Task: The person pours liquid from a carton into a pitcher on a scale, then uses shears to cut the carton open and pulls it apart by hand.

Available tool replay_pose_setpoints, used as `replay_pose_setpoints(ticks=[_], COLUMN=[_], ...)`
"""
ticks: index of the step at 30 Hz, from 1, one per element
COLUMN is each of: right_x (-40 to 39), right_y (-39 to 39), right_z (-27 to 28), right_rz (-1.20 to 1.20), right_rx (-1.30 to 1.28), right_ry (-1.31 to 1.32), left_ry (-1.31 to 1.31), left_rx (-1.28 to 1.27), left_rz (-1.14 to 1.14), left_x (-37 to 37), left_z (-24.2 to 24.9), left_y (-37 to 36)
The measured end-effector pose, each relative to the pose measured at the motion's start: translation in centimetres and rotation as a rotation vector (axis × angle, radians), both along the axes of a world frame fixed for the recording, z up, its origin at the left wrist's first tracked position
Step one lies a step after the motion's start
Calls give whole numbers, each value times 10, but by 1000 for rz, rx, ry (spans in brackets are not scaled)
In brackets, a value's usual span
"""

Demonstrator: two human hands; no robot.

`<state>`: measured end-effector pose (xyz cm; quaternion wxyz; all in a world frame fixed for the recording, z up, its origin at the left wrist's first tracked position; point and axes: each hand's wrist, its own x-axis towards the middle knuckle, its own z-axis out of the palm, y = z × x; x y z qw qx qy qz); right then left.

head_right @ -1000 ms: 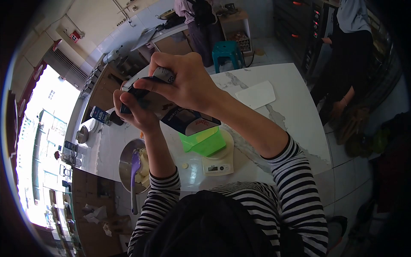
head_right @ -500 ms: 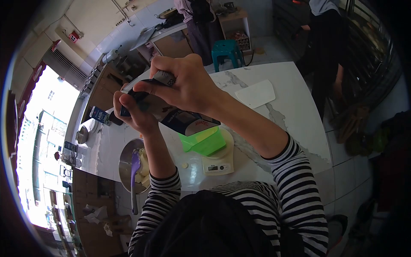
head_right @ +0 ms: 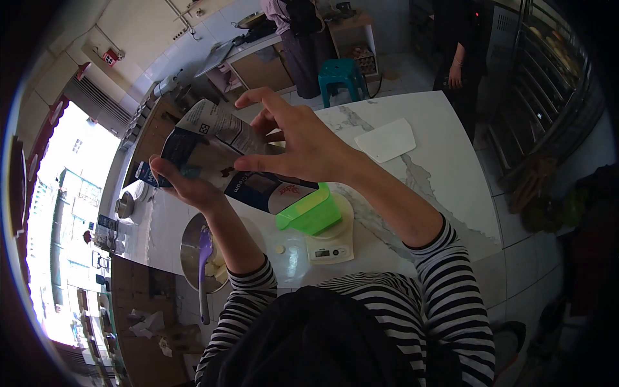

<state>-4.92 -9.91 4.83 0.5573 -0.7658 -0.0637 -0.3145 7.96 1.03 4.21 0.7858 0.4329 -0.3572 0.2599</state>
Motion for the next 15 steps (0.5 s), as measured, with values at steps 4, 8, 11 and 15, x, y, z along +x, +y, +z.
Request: replay_pose_setpoints(ticks=[4,8,11,15], right_x=[-2,-3,-1,-6], right_y=[-2,-2,-1,9], right_z=[-13,-23,-30,-22], right_rz=[-34,-79,-139,-135], right_rx=[-59,-201,-289,-205], right_ry=[34,39,58,318], left_ry=[71,190,282,367], left_rx=[-16,-73,-94,-183], left_rz=[74,63,37,46], left_x=[6,8,12,16], left_z=[-9,-15,-23,-28], left_y=[1,-1,1,0])
